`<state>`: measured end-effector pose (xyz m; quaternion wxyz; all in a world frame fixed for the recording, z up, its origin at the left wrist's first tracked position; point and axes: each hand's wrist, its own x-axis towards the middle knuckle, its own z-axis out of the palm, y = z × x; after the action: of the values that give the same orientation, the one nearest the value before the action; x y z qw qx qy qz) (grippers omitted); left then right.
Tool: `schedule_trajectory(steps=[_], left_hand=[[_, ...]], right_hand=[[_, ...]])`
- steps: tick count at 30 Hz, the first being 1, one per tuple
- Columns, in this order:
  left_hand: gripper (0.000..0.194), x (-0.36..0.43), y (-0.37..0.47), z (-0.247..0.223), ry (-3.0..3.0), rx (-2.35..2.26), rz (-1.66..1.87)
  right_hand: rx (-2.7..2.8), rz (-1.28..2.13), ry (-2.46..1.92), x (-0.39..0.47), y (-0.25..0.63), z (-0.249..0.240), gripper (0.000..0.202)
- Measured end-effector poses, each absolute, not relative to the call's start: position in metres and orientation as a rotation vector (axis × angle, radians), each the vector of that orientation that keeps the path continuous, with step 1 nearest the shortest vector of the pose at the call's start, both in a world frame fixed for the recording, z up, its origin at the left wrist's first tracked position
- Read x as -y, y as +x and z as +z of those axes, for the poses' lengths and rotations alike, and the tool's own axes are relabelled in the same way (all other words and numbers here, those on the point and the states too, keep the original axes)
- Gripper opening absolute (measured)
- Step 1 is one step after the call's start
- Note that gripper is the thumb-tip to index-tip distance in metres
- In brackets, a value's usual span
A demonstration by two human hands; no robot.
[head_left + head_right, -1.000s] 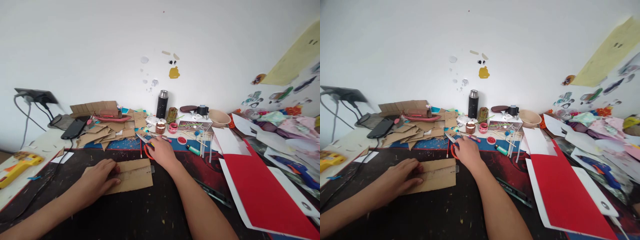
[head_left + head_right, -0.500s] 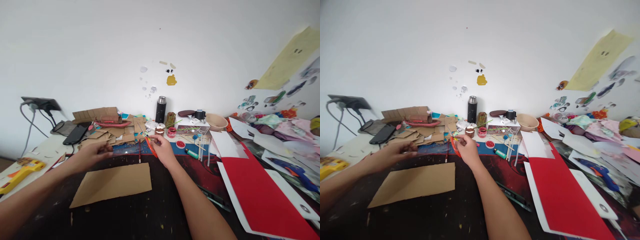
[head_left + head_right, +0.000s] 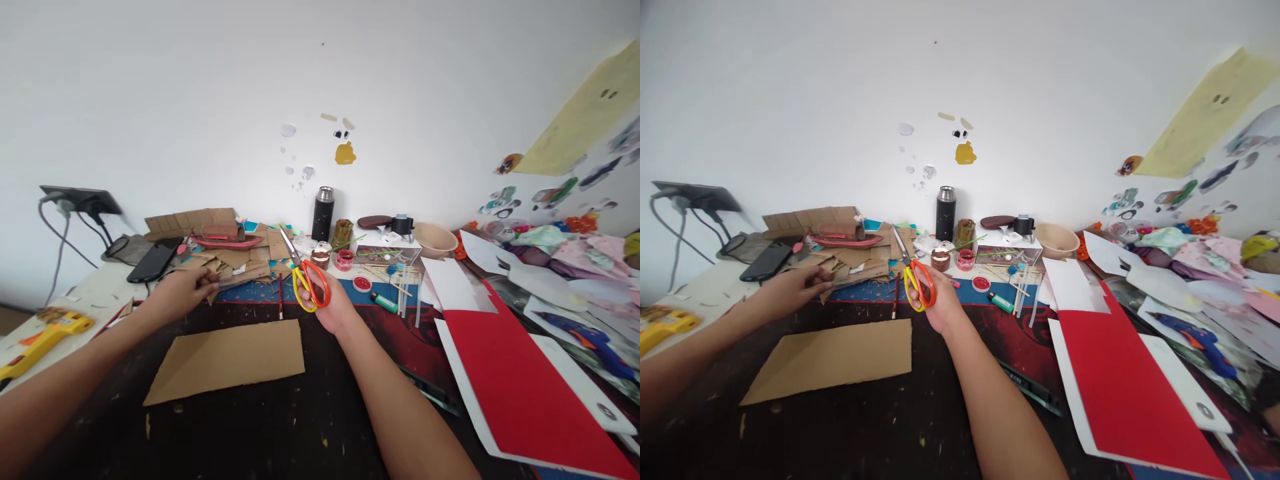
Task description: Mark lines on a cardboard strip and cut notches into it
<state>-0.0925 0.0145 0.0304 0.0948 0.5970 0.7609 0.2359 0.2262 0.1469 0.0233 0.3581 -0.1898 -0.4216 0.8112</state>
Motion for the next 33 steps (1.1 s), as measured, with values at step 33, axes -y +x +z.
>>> schedule_trajectory(steps=[33], left_hand=[[0.047, 0.028, -0.039, 0.034, 1.828, -1.896, 0.231]], right_hand=[[1.166, 2.261, -0.335, -0.137, 0.221, 0.022, 0.056]])
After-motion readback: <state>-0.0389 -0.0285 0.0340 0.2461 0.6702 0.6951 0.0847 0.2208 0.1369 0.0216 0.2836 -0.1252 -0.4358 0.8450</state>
